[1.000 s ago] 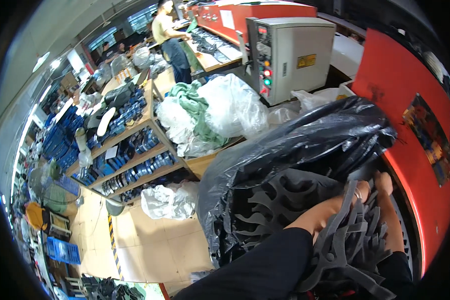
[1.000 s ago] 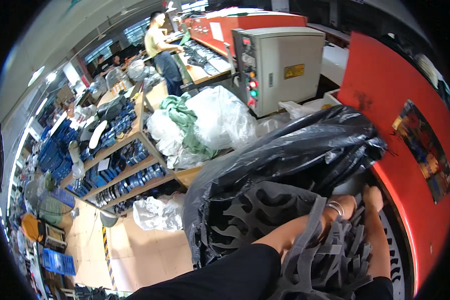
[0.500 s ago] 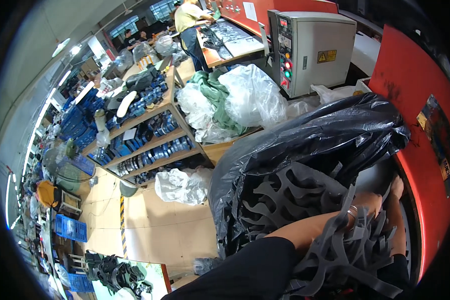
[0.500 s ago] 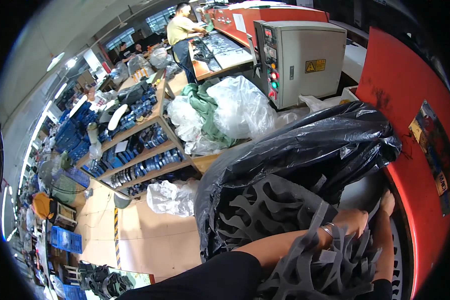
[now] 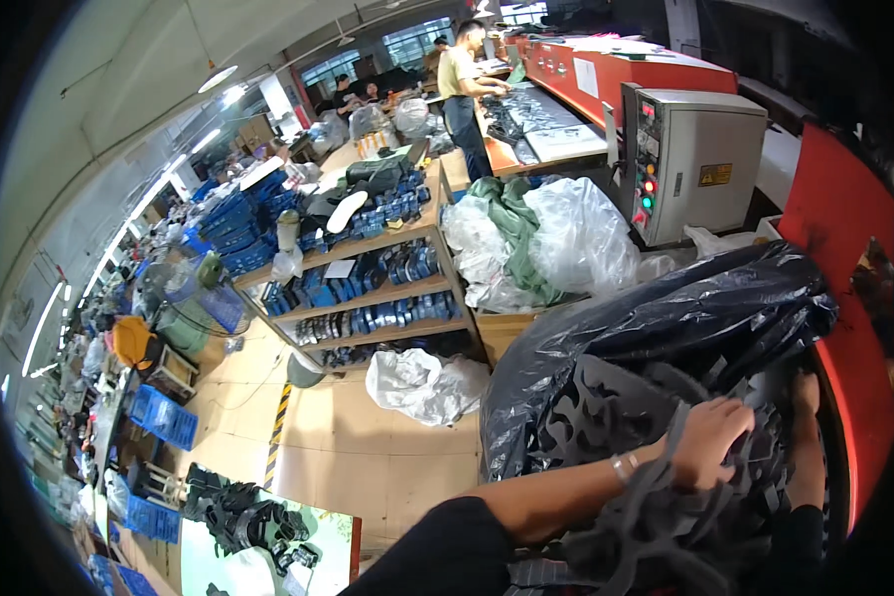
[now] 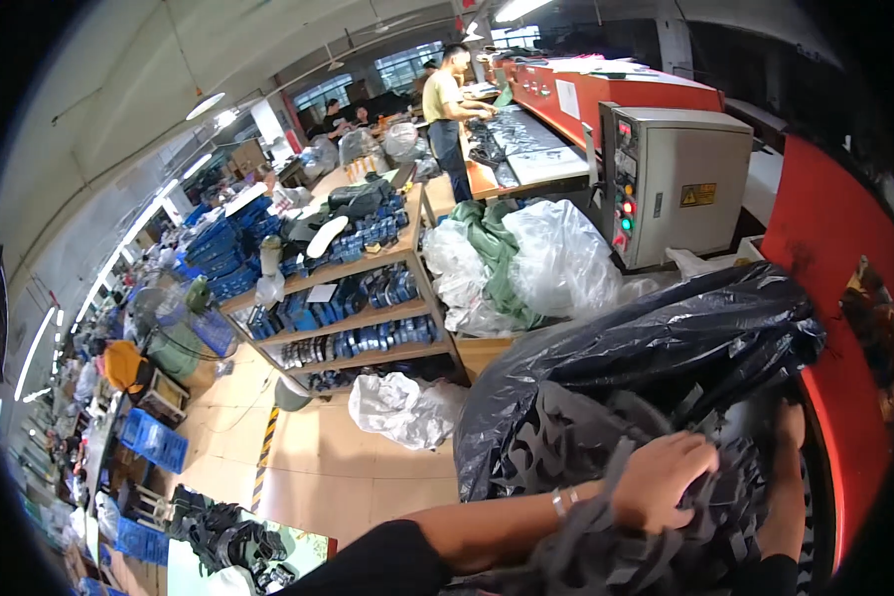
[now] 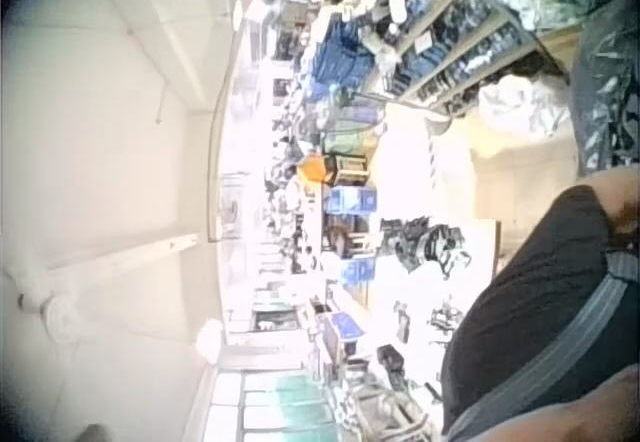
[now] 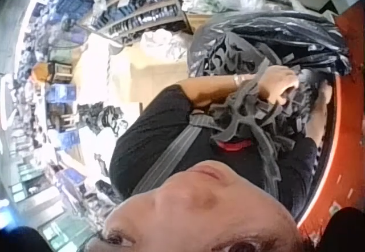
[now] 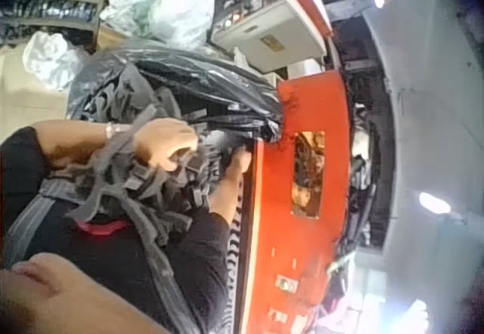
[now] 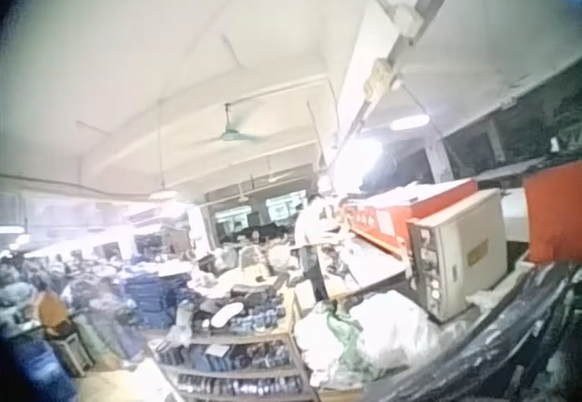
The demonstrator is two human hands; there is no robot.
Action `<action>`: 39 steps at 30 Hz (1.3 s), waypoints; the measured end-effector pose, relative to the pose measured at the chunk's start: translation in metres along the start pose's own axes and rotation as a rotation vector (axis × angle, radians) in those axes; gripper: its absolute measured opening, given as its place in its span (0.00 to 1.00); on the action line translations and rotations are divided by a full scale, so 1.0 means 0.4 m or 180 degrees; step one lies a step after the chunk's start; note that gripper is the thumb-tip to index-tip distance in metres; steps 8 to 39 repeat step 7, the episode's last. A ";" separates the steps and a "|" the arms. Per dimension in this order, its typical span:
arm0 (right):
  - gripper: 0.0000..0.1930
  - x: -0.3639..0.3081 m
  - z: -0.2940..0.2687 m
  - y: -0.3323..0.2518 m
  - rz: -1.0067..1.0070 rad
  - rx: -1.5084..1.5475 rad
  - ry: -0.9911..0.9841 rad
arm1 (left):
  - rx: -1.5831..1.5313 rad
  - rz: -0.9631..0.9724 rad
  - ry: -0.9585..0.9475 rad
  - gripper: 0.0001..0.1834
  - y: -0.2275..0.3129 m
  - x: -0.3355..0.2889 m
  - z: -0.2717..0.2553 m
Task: Cutting foam shoe components using a hydraulic die-cutting press machine.
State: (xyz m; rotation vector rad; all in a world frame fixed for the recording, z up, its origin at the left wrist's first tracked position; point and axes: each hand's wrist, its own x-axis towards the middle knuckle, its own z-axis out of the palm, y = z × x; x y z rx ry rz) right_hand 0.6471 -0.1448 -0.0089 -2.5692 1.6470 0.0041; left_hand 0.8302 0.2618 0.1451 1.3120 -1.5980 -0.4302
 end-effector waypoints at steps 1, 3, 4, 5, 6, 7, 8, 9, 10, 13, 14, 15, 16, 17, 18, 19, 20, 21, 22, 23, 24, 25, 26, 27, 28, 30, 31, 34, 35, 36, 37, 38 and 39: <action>0.28 -0.014 -0.020 0.001 -0.0055 -0.0114 -0.0082 | -0.0323 0.0260 0.0253 0.27 0.000 0.007 0.009; 0.27 -0.035 -0.073 0.004 -0.0170 -0.0350 -0.0221 | -0.0799 0.0969 0.0607 0.39 -0.063 0.024 -0.043; 0.27 -0.054 -0.096 0.055 -0.0100 -0.0420 -0.0211 | -0.1190 0.0576 0.0518 0.39 -0.057 0.022 -0.106; 0.29 -0.070 -0.119 0.106 -0.1121 -0.0597 -0.0391 | -0.1186 0.0249 0.0608 0.38 -0.056 0.010 -0.172; 0.30 -0.081 -0.148 0.156 -0.2154 -0.0787 -0.0594 | -0.0323 0.0000 0.0991 0.38 -0.102 -0.004 -0.205; 0.30 -0.083 -0.152 0.147 -0.2164 -0.0793 -0.0584 | 0.0603 -0.0156 0.1293 0.39 -0.143 -0.046 -0.289; 0.30 -0.083 -0.152 0.147 -0.2164 -0.0793 -0.0584 | 0.0603 -0.0156 0.1293 0.39 -0.143 -0.046 -0.289; 0.30 -0.083 -0.152 0.147 -0.2164 -0.0793 -0.0584 | 0.0603 -0.0156 0.1293 0.39 -0.143 -0.046 -0.289; 0.30 -0.083 -0.152 0.147 -0.2164 -0.0793 -0.0584 | 0.0603 -0.0156 0.1293 0.39 -0.143 -0.046 -0.289; 0.30 -0.083 -0.152 0.147 -0.2164 -0.0793 -0.0584 | 0.0603 -0.0156 0.1293 0.39 -0.143 -0.046 -0.289; 0.30 -0.083 -0.152 0.147 -0.2164 -0.0793 -0.0584 | 0.0603 -0.0156 0.1293 0.39 -0.143 -0.046 -0.289; 0.30 -0.083 -0.152 0.147 -0.2164 -0.0793 -0.0584 | 0.0603 -0.0156 0.1293 0.39 -0.143 -0.046 -0.289; 0.30 -0.083 -0.152 0.147 -0.2164 -0.0793 -0.0584 | 0.0603 -0.0156 0.1293 0.39 -0.143 -0.046 -0.289; 0.30 -0.083 -0.152 0.147 -0.2164 -0.0793 -0.0584 | 0.0603 -0.0156 0.1293 0.39 -0.143 -0.046 -0.289; 0.30 -0.083 -0.152 0.147 -0.2164 -0.0793 -0.0584 | 0.0603 -0.0156 0.1293 0.39 -0.143 -0.046 -0.289; 0.30 -0.083 -0.152 0.147 -0.2164 -0.0793 -0.0584 | 0.0603 -0.0156 0.1293 0.39 -0.143 -0.046 -0.289; 0.30 -0.083 -0.152 0.147 -0.2164 -0.0793 -0.0584 | 0.0603 -0.0156 0.1293 0.39 -0.143 -0.046 -0.289; 0.30 -0.083 -0.152 0.147 -0.2164 -0.0793 -0.0584 | 0.0603 -0.0156 0.1293 0.39 -0.143 -0.046 -0.289; 0.30 -0.083 -0.152 0.147 -0.2164 -0.0793 -0.0584 | 0.0603 -0.0156 0.1293 0.39 -0.143 -0.046 -0.289; 0.30 -0.083 -0.152 0.147 -0.2164 -0.0793 -0.0584 | 0.0603 -0.0156 0.1293 0.39 -0.143 -0.046 -0.289; 0.30 -0.083 -0.152 0.147 -0.2164 -0.0793 -0.0584 | 0.0603 -0.0156 0.1293 0.39 -0.143 -0.046 -0.289; 0.30 -0.083 -0.152 0.147 -0.2164 -0.0793 -0.0584 | 0.0603 -0.0156 0.1293 0.39 -0.143 -0.046 -0.289; 0.30 -0.083 -0.152 0.147 -0.2164 -0.0793 -0.0584 | 0.0603 -0.0156 0.1293 0.39 -0.143 -0.046 -0.289; 0.30 -0.083 -0.152 0.147 -0.2164 -0.0793 -0.0584 | 0.0603 -0.0156 0.1293 0.39 -0.143 -0.046 -0.289; 0.30 -0.083 -0.152 0.147 -0.2164 -0.0793 -0.0584 | 0.0603 -0.0156 0.1293 0.39 -0.143 -0.046 -0.289; 0.30 -0.083 -0.152 0.147 -0.2164 -0.0793 -0.0584 | 0.0603 -0.0156 0.1293 0.39 -0.143 -0.046 -0.289; 0.30 -0.083 -0.152 0.147 -0.2164 -0.0793 -0.0584 | 0.0603 -0.0156 0.1293 0.39 -0.143 -0.046 -0.289; 0.30 -0.083 -0.152 0.147 -0.2164 -0.0793 -0.0584 | 0.0603 -0.0156 0.1293 0.39 -0.143 -0.046 -0.289; 0.30 -0.083 -0.152 0.147 -0.2164 -0.0793 -0.0584 | 0.0603 -0.0156 0.1293 0.39 -0.143 -0.046 -0.289; 0.30 -0.083 -0.152 0.147 -0.2164 -0.0793 -0.0584 | 0.0603 -0.0156 0.1293 0.39 -0.143 -0.046 -0.289; 0.30 -0.083 -0.152 0.147 -0.2164 -0.0793 -0.0584 | 0.0603 -0.0156 0.1293 0.39 -0.143 -0.046 -0.289; 0.30 -0.083 -0.152 0.147 -0.2164 -0.0793 -0.0584 | 0.0603 -0.0156 0.1293 0.39 -0.143 -0.046 -0.289; 0.30 -0.083 -0.152 0.147 -0.2164 -0.0793 -0.0584 | 0.0603 -0.0156 0.1293 0.39 -0.143 -0.046 -0.289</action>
